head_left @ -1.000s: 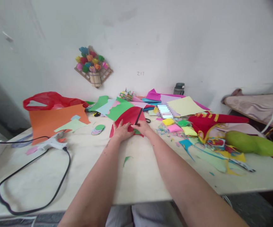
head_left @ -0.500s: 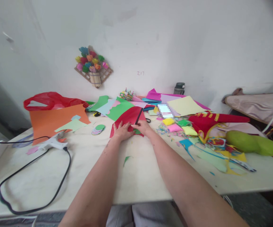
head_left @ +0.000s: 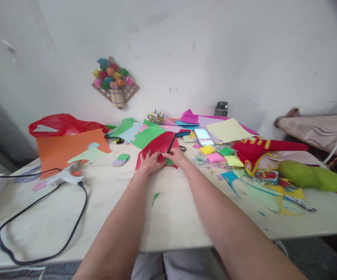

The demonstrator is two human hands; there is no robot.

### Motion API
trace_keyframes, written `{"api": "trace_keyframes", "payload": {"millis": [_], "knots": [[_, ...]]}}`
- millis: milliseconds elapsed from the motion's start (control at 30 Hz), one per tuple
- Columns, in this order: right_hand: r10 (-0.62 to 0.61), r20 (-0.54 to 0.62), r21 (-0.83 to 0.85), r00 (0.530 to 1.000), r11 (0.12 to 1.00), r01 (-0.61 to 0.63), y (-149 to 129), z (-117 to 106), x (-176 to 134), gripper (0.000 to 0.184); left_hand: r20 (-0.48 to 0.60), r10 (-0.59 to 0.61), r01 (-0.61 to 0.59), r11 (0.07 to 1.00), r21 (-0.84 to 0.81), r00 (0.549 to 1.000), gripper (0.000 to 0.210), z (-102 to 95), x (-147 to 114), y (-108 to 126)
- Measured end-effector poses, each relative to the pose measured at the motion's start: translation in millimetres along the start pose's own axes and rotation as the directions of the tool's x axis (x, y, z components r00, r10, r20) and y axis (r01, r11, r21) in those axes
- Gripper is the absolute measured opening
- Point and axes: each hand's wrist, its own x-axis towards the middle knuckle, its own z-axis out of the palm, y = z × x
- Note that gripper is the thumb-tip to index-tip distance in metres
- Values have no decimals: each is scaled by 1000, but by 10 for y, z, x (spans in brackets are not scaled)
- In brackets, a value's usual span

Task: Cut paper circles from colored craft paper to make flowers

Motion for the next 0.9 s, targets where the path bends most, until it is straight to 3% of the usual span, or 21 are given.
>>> {"api": "trace_keyframes", "payload": {"millis": [900], "knots": [[-77, -67, 13, 995, 997, 78, 137, 62, 79, 19, 7, -2, 3, 1000, -22, 1000, 67, -15, -6, 5]]}}
